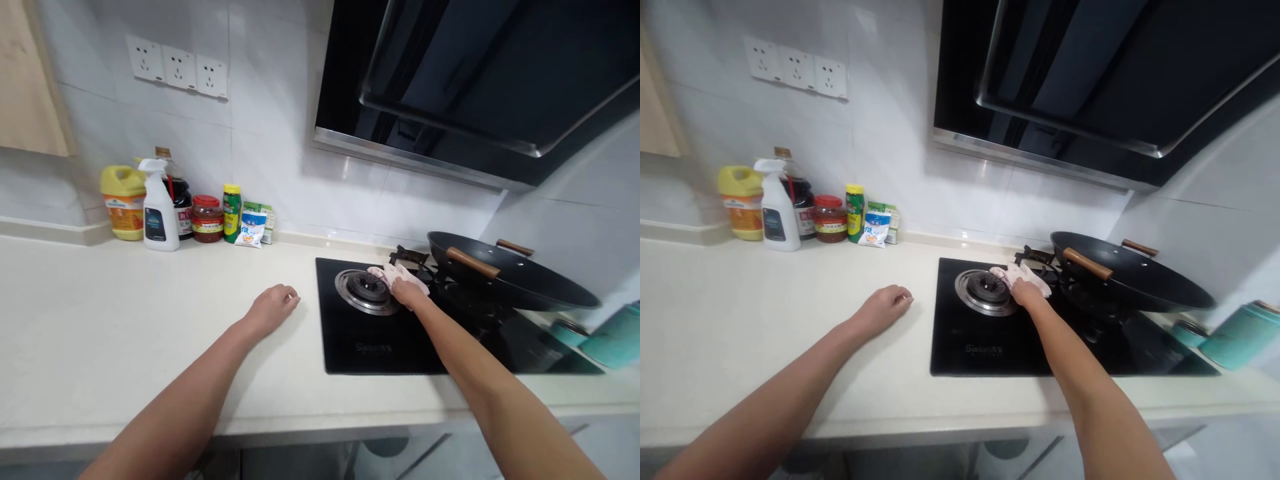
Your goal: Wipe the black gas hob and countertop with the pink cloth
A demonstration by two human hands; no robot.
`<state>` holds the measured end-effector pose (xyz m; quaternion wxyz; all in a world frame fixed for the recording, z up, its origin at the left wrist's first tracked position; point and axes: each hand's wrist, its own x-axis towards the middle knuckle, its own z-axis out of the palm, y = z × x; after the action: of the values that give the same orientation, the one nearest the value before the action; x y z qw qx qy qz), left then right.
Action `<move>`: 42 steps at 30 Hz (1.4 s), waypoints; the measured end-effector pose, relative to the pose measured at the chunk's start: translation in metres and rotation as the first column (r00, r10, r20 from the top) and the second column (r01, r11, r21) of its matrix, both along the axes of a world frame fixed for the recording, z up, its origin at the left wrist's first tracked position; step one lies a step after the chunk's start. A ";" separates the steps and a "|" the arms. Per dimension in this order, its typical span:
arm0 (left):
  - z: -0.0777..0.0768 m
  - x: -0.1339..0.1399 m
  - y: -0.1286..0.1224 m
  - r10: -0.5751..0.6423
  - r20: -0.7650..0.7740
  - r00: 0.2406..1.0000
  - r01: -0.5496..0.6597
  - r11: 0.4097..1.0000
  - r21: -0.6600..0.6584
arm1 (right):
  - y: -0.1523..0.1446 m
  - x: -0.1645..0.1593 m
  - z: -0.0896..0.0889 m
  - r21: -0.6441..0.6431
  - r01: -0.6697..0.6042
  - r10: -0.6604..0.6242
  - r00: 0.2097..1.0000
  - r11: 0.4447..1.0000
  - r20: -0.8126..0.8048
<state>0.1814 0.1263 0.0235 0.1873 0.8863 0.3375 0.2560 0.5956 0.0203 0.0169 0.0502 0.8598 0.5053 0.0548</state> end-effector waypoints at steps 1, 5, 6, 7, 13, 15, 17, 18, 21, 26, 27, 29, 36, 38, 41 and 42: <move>0.000 0.000 0.001 -0.005 -0.007 1.000 0.005 1.000 0.008 | -0.008 -0.006 0.000 -0.003 0.039 -0.039 0.999 0.999 -0.001; 0.001 0.001 -0.001 -0.028 -0.012 1.000 0.028 0.999 0.018 | -0.033 -0.033 0.004 -0.007 0.174 -0.174 0.984 0.985 0.021; 0.001 0.001 -0.002 -0.032 -0.010 0.999 0.032 0.999 0.019 | -0.039 -0.041 0.005 -0.002 0.191 -0.191 0.981 0.982 0.033; 0.002 0.000 -0.003 -0.035 -0.009 0.999 0.035 0.999 0.019 | -0.045 -0.050 0.006 0.001 0.197 -0.197 0.979 0.980 0.049; 0.005 -0.001 -0.007 -0.034 -0.005 0.999 0.034 0.999 0.017 | -0.095 -0.115 0.006 -0.005 0.022 -0.020 0.982 1.000 0.190; 0.002 0.000 -0.006 -0.040 -0.007 0.999 0.040 0.999 0.021 | -0.107 -0.136 0.004 0.023 -0.062 0.058 0.987 0.998 0.152; -0.001 0.002 -0.005 -0.051 -0.012 0.999 0.052 0.998 0.029 | -0.110 -0.155 0.005 0.072 -0.117 0.113 0.992 0.991 0.049; -0.003 0.003 -0.004 -0.058 -0.013 0.998 0.059 0.998 0.033 | -0.108 -0.164 0.006 0.102 -0.131 0.133 0.991 0.986 -0.018; -0.004 0.004 -0.002 -0.074 -0.008 0.997 0.074 0.997 0.036 | -0.089 -0.191 0.016 0.157 -0.155 0.187 0.958 0.975 -0.218; 0.002 -0.001 0.001 -0.051 0.012 0.999 0.051 0.998 0.026 | -0.063 -0.248 0.021 0.221 -0.367 0.424 0.837 0.904 -0.345; 0.003 -0.002 0.002 -0.043 0.014 0.999 0.043 0.999 0.019 | -0.064 -0.259 0.019 0.257 -0.417 0.485 0.811 0.872 -0.328; 0.004 -0.004 0.003 -0.031 0.019 0.999 0.031 0.999 -0.010 | -0.072 -0.275 0.013 0.326 -0.501 0.587 0.763 0.802 -0.272; 0.004 -0.005 0.002 -0.019 0.038 0.999 0.021 0.998 -0.055 | -0.143 -0.226 -0.001 0.426 -0.482 0.612 0.749 0.766 -0.254; 0.003 -0.005 0.001 -0.030 0.028 0.999 0.031 0.998 -0.047 | -0.164 -0.195 -0.006 0.425 -0.360 0.496 0.826 0.830 -0.269; 0.002 -0.003 0.000 -0.069 0.014 0.998 0.069 0.997 -0.026 | -0.188 -0.154 -0.010 0.387 -0.135 0.253 0.928 0.912 -0.272; 0.002 -0.002 0.000 -0.076 0.006 0.997 0.076 0.997 -0.019 | -0.192 -0.144 -0.009 0.369 -0.077 0.188 0.944 0.926 -0.273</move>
<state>0.1791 0.1261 0.0251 0.2063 0.8959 0.3058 0.2475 0.4513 -0.1719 0.0077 -0.1871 0.8163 0.5463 0.0155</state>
